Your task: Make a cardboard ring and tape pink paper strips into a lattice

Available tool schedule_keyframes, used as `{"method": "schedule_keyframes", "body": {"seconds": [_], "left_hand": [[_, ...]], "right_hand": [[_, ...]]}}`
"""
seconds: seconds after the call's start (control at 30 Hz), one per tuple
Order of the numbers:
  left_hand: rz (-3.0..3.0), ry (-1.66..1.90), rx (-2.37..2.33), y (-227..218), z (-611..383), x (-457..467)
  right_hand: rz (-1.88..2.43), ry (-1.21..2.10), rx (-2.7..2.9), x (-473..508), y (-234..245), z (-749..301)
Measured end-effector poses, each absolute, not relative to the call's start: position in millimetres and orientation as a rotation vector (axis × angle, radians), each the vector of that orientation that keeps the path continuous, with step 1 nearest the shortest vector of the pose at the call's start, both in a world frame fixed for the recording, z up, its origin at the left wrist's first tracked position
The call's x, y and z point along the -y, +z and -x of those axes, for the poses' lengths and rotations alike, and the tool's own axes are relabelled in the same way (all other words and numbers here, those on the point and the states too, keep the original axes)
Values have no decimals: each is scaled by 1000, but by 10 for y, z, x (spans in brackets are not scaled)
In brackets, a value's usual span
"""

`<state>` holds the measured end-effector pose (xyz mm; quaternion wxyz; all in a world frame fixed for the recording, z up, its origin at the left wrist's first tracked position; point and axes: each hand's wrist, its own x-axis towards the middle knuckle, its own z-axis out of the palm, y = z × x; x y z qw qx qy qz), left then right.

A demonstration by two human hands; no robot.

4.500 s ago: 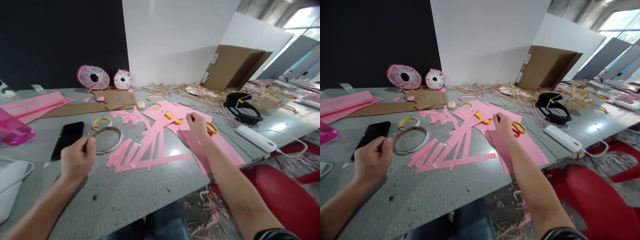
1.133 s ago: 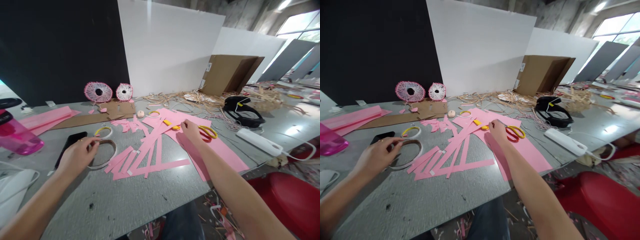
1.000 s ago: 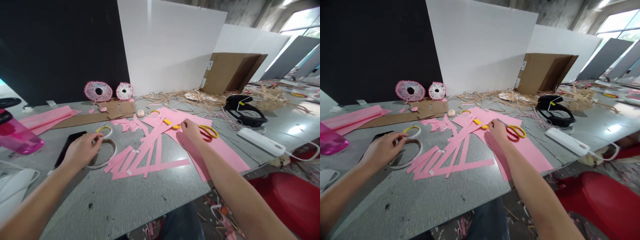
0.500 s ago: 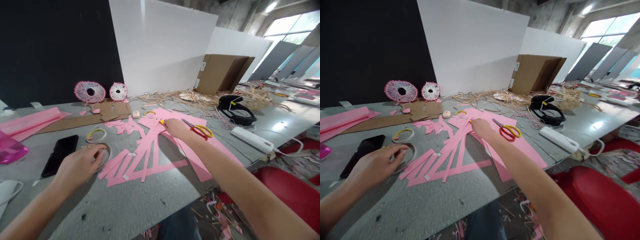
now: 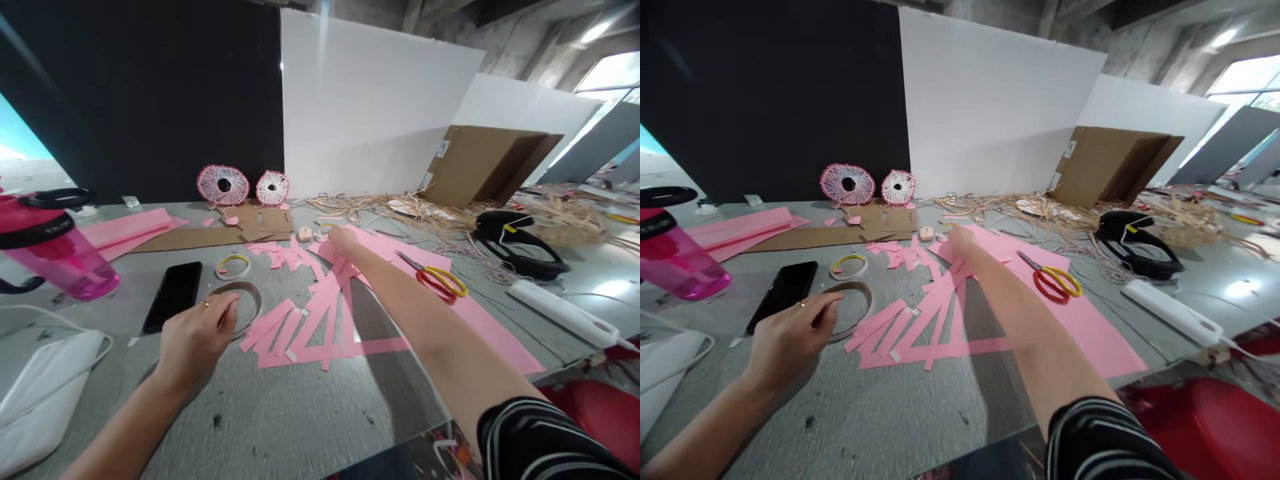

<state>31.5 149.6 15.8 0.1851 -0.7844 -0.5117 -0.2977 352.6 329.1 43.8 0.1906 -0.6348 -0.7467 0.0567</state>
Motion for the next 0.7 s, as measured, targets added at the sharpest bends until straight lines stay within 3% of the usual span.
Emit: {"method": "schedule_keyframes", "body": {"seconds": [0.2,0.3,0.4,0.53,0.7], "left_hand": [[2456,-1233,1528,355,-550,-1444],[2532,-1498,1665,459,-710,-1451],[2518,-1596,1776,491,-876,-1458],[2467,-1741,1891,485,-961,-1469],[2349,-1735,1851,523,-753,-1547]], "right_hand": [[1509,377,1952,-2527,684,-3159],[1027,941,1811,-1938,616,-2839],[932,1089,1729,-1549,530,-2578],[1198,790,2018,-1470,555,-2670],[1794,265,2031,-1670,603,-3834]]}}
